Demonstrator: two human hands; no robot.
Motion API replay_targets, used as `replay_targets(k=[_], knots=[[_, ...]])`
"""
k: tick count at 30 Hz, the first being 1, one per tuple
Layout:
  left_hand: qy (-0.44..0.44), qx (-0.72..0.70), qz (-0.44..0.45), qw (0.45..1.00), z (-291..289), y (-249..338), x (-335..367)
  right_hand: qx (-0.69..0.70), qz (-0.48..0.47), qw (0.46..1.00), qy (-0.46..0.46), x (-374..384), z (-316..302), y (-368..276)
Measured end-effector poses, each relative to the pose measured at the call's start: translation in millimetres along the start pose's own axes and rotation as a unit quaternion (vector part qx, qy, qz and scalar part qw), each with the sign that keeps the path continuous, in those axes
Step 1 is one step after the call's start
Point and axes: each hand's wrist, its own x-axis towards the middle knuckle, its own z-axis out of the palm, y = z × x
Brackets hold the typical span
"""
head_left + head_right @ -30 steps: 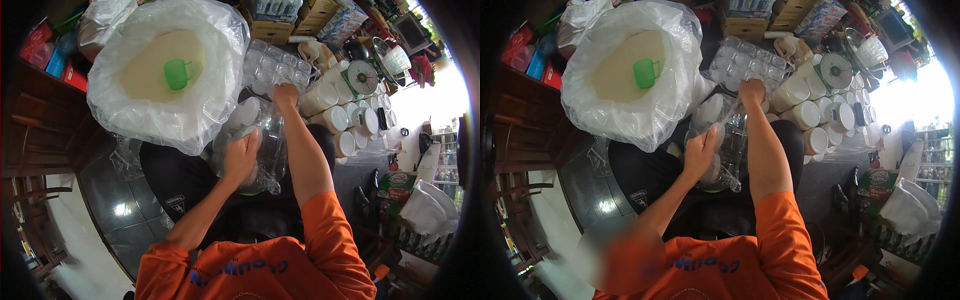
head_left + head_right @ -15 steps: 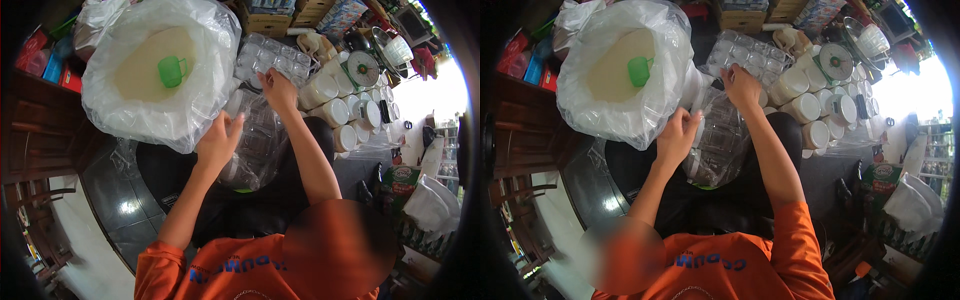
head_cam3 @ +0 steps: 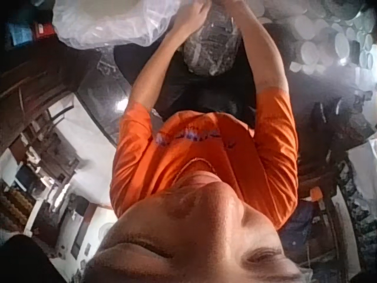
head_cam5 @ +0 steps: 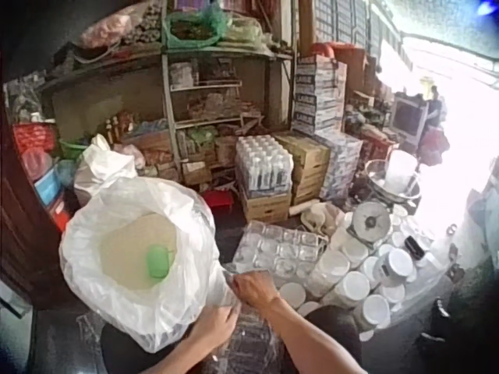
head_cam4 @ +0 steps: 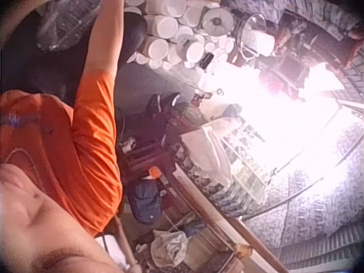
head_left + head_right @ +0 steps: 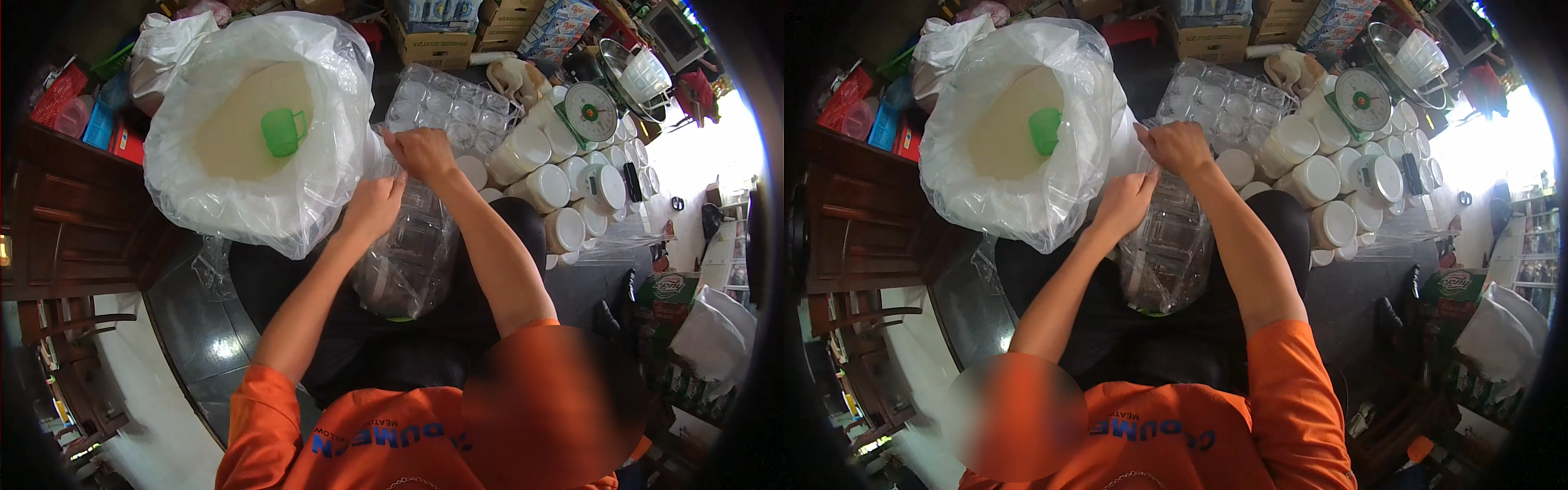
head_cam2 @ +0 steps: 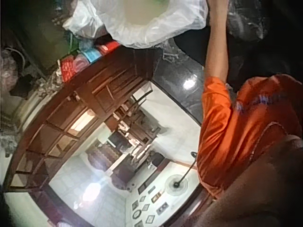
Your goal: Filling plastic jars with powder from a large bag and then packing the jars into a larger plastic bag.
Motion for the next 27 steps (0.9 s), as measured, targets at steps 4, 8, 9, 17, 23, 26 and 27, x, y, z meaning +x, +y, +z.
replay_targets(k=[4,8,9,17,23,26,27], knots=[[0.038,-0.049,-0.073,0.995,13,3,-7,0.014,0.069,0.997,-0.042,12,14,-1],[0.026,-0.047,-0.092,0.994,16,14,-17,0.028,0.132,0.991,0.002,22,26,8],[0.030,-0.048,-0.083,0.995,13,16,-19,0.030,0.125,0.992,0.006,26,29,10],[0.065,-0.043,-0.078,0.994,11,21,-33,0.002,0.130,0.989,0.067,42,68,20],[0.073,-0.018,-0.058,0.995,12,23,-40,-0.013,0.069,0.985,0.159,49,98,43],[0.052,-0.048,-0.070,0.995,3,20,-39,-0.034,0.055,0.983,0.174,51,86,44],[0.017,-0.057,-0.097,0.993,-1,16,-37,-0.041,0.087,0.985,0.144,55,79,38]])
